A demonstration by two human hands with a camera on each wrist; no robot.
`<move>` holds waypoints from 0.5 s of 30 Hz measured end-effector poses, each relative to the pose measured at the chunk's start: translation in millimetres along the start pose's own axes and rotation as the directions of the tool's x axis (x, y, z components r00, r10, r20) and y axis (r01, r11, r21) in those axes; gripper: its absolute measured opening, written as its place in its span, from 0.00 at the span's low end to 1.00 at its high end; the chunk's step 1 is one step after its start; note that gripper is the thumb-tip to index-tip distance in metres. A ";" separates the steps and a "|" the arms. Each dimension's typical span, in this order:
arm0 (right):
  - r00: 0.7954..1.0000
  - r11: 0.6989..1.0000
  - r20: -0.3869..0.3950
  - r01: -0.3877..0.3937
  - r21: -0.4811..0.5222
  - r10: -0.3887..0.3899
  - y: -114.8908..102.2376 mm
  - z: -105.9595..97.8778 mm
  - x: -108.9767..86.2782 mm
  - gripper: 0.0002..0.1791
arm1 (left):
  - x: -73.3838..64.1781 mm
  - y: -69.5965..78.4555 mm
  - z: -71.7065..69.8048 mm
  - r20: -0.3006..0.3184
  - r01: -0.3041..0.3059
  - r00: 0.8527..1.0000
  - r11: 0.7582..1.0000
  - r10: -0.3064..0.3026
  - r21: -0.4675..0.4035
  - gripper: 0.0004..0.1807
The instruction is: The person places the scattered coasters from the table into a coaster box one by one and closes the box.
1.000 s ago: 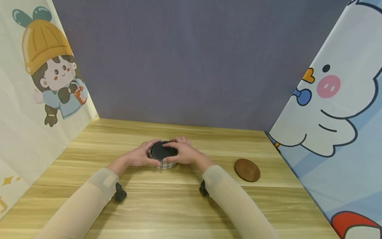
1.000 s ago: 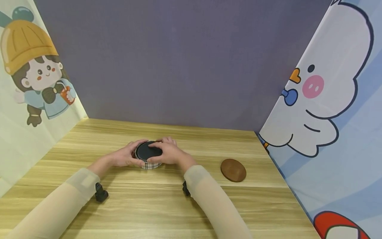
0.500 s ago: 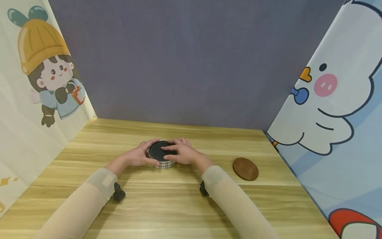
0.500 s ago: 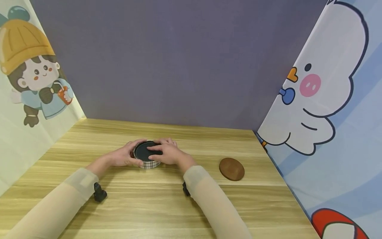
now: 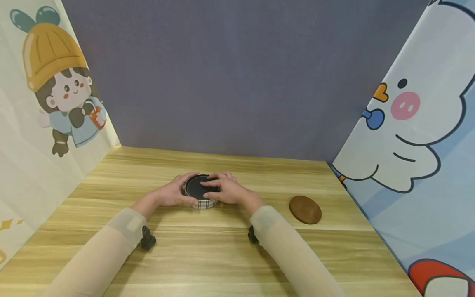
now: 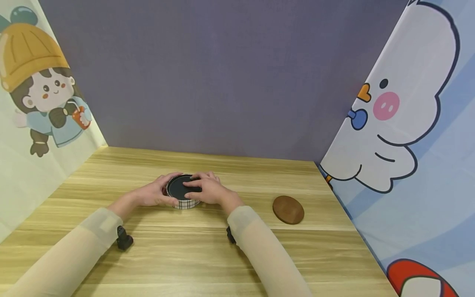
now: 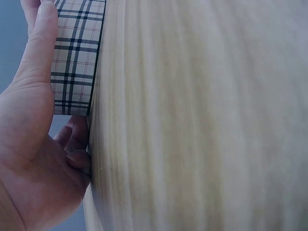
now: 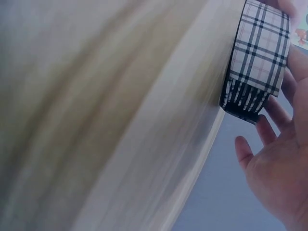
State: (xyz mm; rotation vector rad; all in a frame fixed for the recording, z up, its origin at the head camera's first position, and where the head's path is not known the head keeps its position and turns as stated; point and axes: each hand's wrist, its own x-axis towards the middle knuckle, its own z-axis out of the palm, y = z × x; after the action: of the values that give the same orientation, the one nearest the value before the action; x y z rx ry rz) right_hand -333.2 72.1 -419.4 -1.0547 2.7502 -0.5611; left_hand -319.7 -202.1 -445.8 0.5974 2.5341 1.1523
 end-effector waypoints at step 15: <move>1.000 1.000 0.004 -0.005 0.015 0.005 2.2 0.2 0.1 0.31 | -0.7 2.3 -0.6 -0.005 -0.008 1.000 1.000 0.008 0.010 0.65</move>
State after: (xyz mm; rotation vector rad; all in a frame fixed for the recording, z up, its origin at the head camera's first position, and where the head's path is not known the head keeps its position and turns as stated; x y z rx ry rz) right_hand -334.6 73.6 -420.5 -1.0439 2.7407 -0.5773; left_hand -318.8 -201.5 -443.6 0.6089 2.5454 1.1464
